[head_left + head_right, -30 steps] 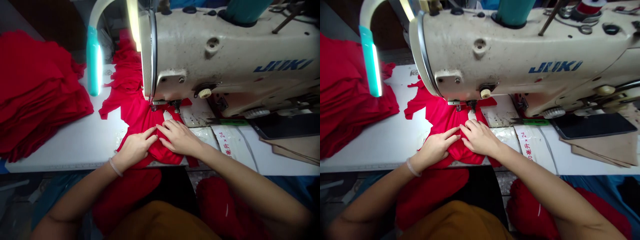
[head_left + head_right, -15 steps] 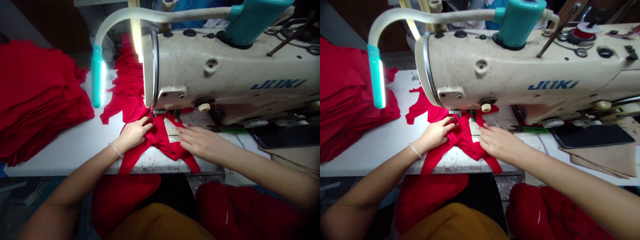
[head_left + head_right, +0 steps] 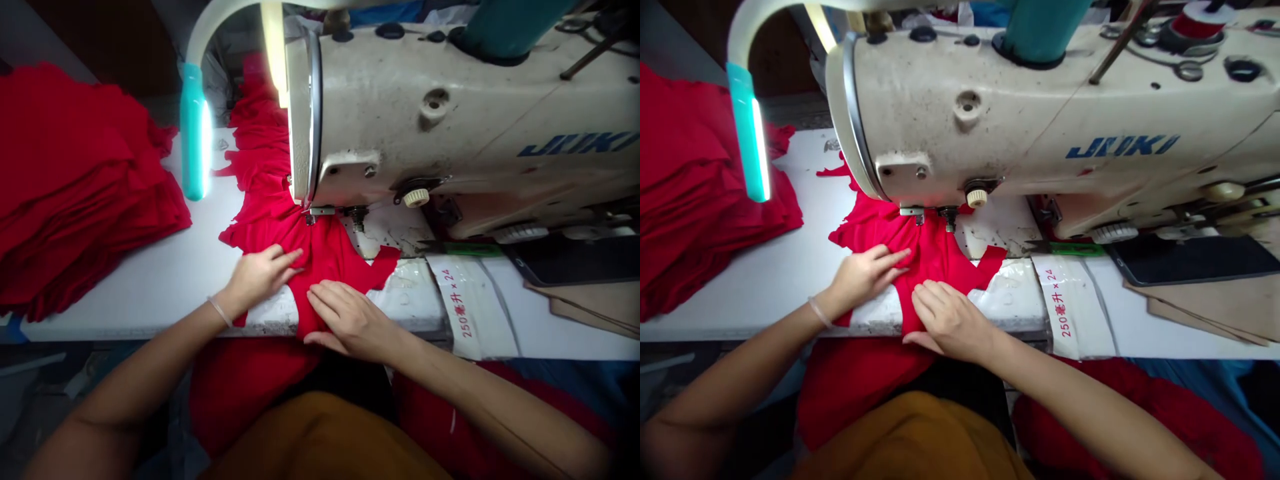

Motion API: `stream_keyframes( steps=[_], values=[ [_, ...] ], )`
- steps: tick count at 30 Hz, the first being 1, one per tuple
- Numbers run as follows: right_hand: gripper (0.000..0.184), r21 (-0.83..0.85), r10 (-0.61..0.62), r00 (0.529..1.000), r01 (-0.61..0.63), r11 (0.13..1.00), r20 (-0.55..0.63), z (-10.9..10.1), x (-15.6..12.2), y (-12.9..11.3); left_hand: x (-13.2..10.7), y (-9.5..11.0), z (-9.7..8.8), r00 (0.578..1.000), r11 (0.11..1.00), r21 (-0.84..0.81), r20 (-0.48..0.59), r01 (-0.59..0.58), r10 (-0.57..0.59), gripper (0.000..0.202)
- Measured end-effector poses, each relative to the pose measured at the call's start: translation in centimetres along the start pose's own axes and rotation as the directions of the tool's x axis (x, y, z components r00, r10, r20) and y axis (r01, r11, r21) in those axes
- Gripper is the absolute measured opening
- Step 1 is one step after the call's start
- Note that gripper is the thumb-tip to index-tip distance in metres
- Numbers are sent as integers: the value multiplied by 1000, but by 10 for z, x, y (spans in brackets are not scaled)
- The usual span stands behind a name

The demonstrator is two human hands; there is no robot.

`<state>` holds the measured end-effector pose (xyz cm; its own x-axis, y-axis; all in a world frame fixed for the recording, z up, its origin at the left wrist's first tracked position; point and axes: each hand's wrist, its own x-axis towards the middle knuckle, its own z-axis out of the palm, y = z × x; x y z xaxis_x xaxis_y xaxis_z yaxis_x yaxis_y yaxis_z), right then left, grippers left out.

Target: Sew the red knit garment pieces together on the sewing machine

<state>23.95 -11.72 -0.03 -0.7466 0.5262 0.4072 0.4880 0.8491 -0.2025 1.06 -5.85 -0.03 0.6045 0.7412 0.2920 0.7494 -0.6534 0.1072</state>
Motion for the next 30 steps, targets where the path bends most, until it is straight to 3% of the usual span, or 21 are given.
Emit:
stream_keyframes(
  steps=[3,6,10,12,16,19,22,26,30],
  values=[
    [58,11,-17,1000,17,1000,5,10,-14,-10,2,-1,-4,994,1000,31,-107,-4,7,22],
    [58,-7,75,997,-75,997,16,22,-20,-26,3,12,-3,993,987,-124,-78,-102,93,22],
    [47,-29,92,996,-92,995,11,26,-17,-34,0,20,-1,997,931,-363,-40,46,-65,22],
    [47,-5,90,994,-91,996,-58,26,-18,-34,-1,19,-3,994,937,-346,-82,42,-75,19],
    [43,-67,189,965,-204,977,-184,27,-25,-36,-5,23,-3,995,945,-314,-51,-95,83,23],
    [41,-118,196,966,-217,969,-166,30,-27,-39,-5,28,4,999,935,-354,9,-30,35,27],
    [41,-118,189,972,-205,972,-140,33,-25,-40,-3,30,7,998,948,-316,-32,39,-52,26],
    [38,-111,207,970,-221,969,-126,36,-24,-41,-3,36,5,989,977,-206,-146,-53,23,19],
    [37,-117,220,969,-233,965,-116,40,-26,-42,-8,43,8,986,964,-247,-157,-101,63,17]
  ],
)
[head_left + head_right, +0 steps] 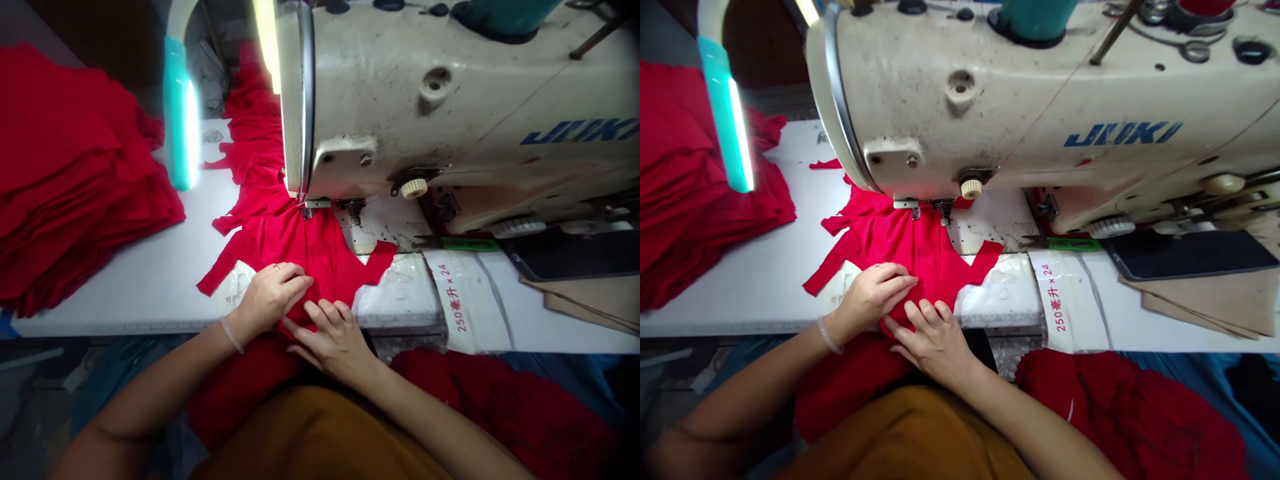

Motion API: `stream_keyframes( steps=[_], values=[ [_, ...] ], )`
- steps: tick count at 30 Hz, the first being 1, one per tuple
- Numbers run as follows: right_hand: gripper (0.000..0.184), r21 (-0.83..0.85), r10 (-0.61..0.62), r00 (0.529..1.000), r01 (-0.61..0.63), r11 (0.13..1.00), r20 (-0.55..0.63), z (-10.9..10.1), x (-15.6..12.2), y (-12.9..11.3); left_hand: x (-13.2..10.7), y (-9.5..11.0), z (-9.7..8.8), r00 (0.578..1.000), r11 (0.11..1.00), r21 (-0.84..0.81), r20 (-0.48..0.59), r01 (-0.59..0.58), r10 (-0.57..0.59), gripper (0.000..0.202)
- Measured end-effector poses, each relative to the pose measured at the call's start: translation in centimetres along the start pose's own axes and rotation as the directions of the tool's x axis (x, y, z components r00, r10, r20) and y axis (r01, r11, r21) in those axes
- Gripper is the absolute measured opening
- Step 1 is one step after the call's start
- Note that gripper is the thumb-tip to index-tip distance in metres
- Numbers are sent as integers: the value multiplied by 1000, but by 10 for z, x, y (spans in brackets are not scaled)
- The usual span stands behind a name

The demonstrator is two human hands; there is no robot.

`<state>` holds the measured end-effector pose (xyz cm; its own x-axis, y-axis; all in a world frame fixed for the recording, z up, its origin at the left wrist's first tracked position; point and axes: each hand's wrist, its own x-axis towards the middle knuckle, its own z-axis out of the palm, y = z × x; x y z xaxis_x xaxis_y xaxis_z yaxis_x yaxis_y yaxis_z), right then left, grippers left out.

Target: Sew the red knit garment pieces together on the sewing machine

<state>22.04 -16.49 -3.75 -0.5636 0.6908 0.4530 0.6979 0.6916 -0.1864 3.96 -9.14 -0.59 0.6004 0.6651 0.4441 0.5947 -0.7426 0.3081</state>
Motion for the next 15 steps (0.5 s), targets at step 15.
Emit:
stream_keyframes(
  steps=[15],
  values=[
    [28,178,107,983,-133,975,148,-42,67,80,-5,-3,-3,984,994,102,175,-39,21,32]
  ],
)
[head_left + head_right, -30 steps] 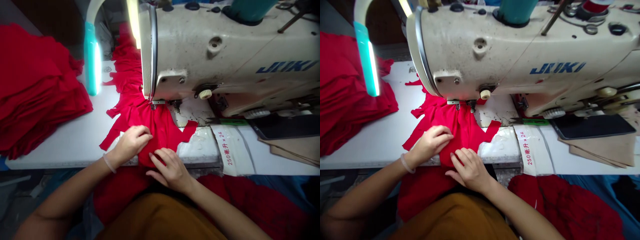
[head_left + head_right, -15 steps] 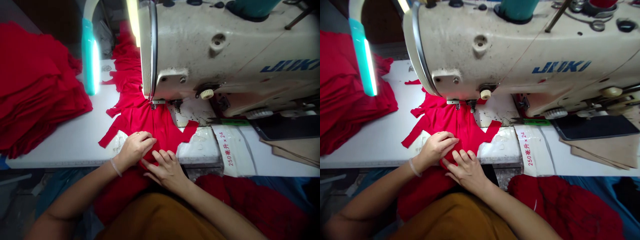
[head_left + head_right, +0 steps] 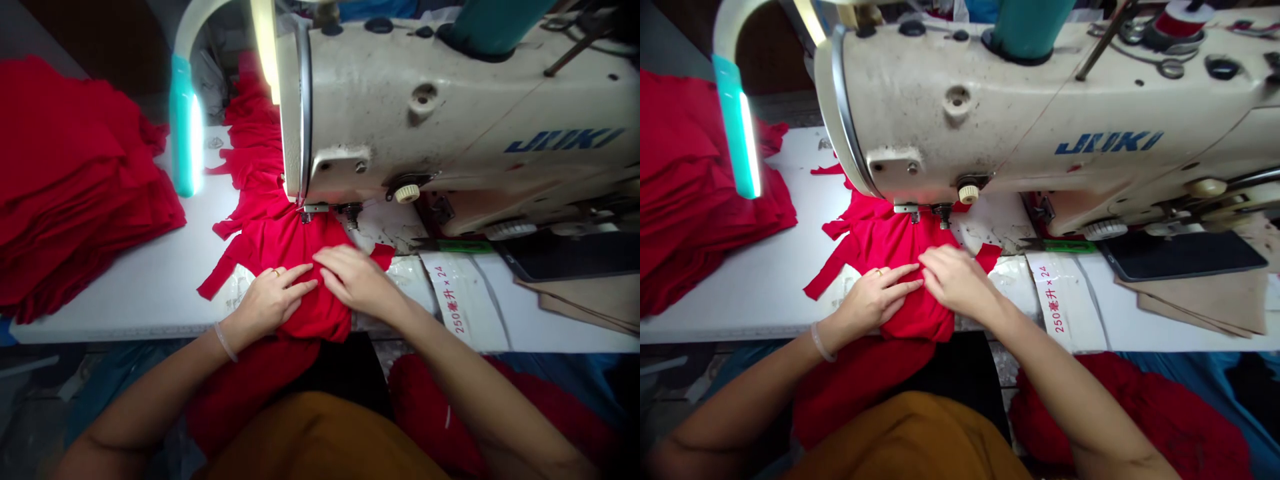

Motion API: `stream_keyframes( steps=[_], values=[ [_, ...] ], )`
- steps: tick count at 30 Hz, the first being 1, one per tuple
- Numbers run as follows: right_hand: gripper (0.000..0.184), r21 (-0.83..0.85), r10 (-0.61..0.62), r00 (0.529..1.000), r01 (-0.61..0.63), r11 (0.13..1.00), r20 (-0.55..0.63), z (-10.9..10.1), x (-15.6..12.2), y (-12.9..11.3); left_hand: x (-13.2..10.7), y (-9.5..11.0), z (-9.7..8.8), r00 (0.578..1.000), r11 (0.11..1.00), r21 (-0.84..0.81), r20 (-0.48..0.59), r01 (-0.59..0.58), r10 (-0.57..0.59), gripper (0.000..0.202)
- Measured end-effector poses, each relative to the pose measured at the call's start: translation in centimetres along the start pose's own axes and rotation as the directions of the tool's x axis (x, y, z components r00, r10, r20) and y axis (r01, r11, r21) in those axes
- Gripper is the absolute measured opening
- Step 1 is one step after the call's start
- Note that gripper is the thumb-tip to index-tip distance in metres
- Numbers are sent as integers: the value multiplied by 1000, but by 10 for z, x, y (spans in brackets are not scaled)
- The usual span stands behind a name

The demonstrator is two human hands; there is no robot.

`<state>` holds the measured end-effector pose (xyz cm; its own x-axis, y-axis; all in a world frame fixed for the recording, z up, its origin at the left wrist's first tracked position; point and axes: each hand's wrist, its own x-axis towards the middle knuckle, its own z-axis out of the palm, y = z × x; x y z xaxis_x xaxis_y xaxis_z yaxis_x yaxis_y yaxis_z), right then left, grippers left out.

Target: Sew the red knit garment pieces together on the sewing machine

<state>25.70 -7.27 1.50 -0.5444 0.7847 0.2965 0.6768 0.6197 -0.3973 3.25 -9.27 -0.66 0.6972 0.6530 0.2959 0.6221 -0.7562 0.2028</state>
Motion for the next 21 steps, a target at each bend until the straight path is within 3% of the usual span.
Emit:
stream_keyframes(
  steps=[2,4,7,9,16,21],
  values=[
    [27,-316,165,985,-171,933,-46,-2,9,13,0,1,0,999,1000,12,31,10,-10,33],
    [30,-423,179,980,-199,884,-87,2,11,17,0,1,0,999,1000,12,52,14,-14,33],
    [35,-292,-80,997,71,954,-19,15,7,14,0,0,-1,998,1000,23,65,7,-9,33],
    [36,-220,-161,987,159,962,7,23,6,13,1,-3,-2,998,1000,26,70,8,-9,33],
    [40,-227,-86,995,96,969,49,30,14,15,13,-25,-7,995,1000,30,101,5,-8,36],
    [35,-270,-74,997,66,961,-21,30,16,13,23,-40,-7,994,999,35,103,19,-23,38]
  ],
)
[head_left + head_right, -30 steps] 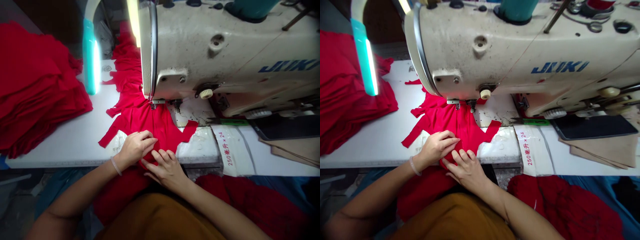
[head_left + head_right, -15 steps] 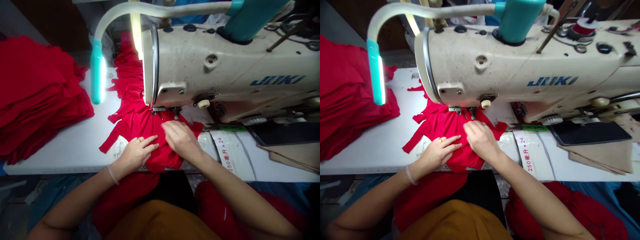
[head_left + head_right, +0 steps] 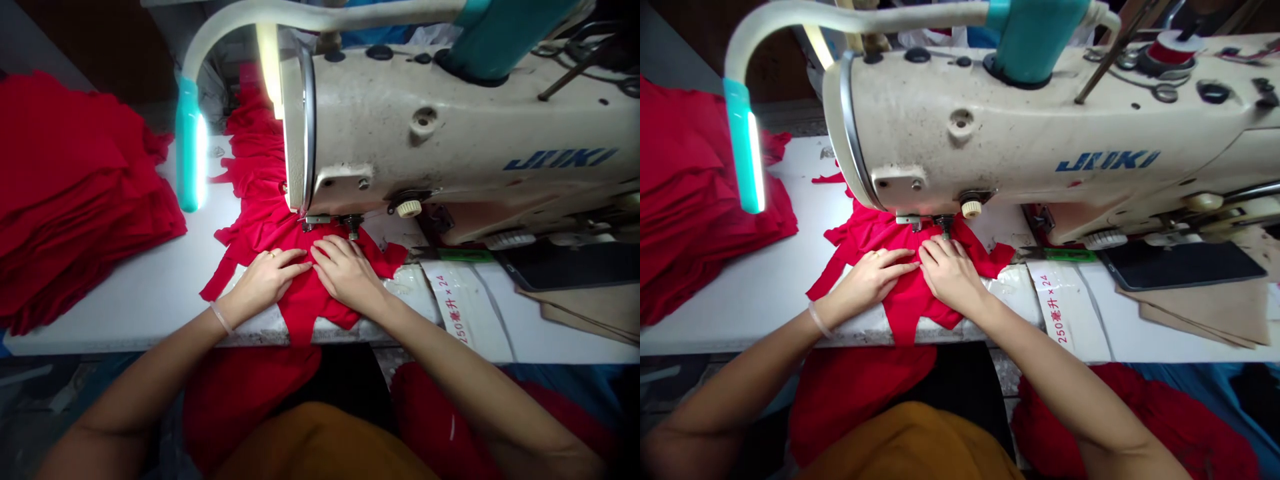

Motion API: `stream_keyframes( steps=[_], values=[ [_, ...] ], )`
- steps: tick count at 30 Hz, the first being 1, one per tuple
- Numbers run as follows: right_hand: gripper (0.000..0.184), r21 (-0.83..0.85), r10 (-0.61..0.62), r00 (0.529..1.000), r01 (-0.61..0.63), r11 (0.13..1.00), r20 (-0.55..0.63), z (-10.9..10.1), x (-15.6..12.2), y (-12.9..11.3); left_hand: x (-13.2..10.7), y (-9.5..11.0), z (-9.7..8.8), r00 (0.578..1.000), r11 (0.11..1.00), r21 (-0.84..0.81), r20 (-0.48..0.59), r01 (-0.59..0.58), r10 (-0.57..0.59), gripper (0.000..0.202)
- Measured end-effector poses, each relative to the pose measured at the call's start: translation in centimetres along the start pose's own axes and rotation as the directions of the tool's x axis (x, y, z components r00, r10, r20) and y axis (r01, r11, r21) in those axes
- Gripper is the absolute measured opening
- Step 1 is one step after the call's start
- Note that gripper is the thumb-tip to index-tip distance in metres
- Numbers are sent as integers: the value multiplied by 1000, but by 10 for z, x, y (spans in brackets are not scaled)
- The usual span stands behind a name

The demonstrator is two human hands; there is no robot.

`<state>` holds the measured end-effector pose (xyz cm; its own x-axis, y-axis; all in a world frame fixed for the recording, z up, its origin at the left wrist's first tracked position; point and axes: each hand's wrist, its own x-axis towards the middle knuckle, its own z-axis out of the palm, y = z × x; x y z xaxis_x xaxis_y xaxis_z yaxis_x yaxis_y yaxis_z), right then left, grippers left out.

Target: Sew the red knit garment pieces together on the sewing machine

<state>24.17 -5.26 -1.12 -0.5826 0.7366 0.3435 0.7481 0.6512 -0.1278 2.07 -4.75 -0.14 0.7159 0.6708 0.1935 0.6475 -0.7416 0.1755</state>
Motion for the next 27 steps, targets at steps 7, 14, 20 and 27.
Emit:
stream_keyframes(
  steps=[7,14,20,27],
  values=[
    [41,89,-15,1000,15,996,5,1,-6,-1,17,-21,-1,999,997,70,34,-24,21,36],
    [49,35,124,987,-128,991,102,8,15,0,32,-41,-1,1000,994,110,28,-13,10,38],
    [32,191,-96,991,77,978,93,-8,16,-3,36,-49,-15,984,981,75,-32,180,-178,40],
    [24,-97,265,963,-260,961,41,-17,19,23,29,0,-30,892,890,211,126,404,-434,45]
  ],
)
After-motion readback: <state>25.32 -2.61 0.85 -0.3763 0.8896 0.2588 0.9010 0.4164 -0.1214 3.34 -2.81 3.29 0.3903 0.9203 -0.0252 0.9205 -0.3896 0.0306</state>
